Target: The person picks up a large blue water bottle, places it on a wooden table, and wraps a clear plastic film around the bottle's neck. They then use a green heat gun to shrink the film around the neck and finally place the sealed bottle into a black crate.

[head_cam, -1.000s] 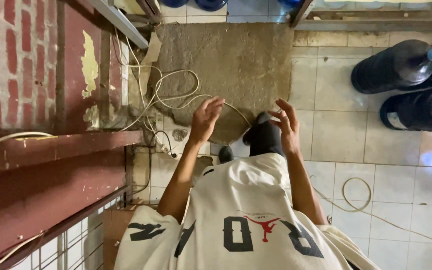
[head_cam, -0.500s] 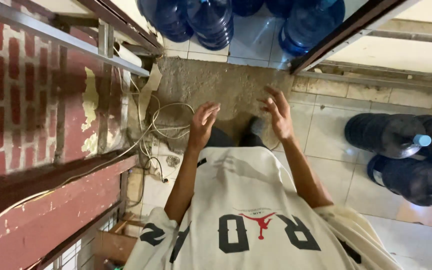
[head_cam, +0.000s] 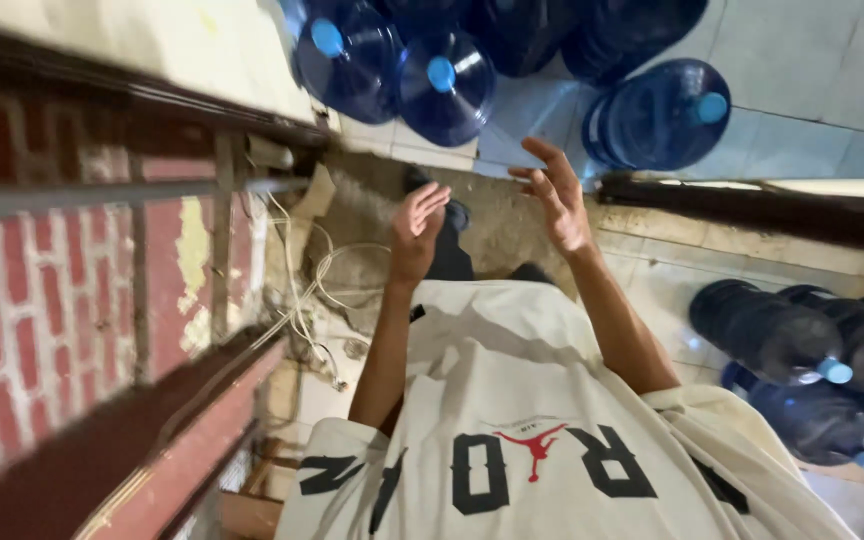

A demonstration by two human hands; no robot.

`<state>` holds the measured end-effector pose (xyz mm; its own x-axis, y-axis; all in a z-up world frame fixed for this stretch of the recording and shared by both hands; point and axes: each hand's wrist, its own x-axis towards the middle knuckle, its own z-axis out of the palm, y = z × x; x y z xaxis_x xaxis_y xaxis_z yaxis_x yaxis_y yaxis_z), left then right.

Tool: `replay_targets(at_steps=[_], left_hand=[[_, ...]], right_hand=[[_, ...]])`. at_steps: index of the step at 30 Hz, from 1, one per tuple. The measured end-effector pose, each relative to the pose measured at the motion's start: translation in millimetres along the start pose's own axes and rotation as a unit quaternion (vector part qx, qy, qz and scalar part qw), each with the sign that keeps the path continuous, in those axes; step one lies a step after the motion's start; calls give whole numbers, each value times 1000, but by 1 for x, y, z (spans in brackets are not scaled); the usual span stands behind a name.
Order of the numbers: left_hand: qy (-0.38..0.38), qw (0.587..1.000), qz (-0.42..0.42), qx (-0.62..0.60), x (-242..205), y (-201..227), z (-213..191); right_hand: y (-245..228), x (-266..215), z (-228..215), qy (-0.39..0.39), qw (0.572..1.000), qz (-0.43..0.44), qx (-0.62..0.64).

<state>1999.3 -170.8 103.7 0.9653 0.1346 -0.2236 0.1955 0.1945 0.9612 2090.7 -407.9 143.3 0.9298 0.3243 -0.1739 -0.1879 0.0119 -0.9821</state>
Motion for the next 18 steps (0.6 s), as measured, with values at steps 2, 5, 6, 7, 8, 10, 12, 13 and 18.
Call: replay_targets(at_steps=[2,5,6,7,8,10,12,13,18], left_hand=[[-11,999,-18,49,44,25,-14],[-36,997,-24,65,109,50,-14],[-43,997,-20,60,131,55,-14],[-49,996,-25,63,148,59,-13],[-53,996,-31,68,166,63,-13],[-50,994,-50,85,206,60,-11],[-39,990,-85,108,243,44,-10],[-32,983,-111,142,261,31,-15],[-43,857,-324,397,399,-114,-43]], right_hand=[[-10,38,17,-3,1000,0,22],[-21,92,21,0,999,5,33],[-24,110,20,-3,999,5,31],[-25,124,21,1,999,11,37],[-24,140,21,2,999,17,45],[-13,178,15,-2,998,26,53],[10,212,4,-8,998,42,53],[26,226,2,-2,996,76,45],[157,340,-35,8,979,201,-42]])
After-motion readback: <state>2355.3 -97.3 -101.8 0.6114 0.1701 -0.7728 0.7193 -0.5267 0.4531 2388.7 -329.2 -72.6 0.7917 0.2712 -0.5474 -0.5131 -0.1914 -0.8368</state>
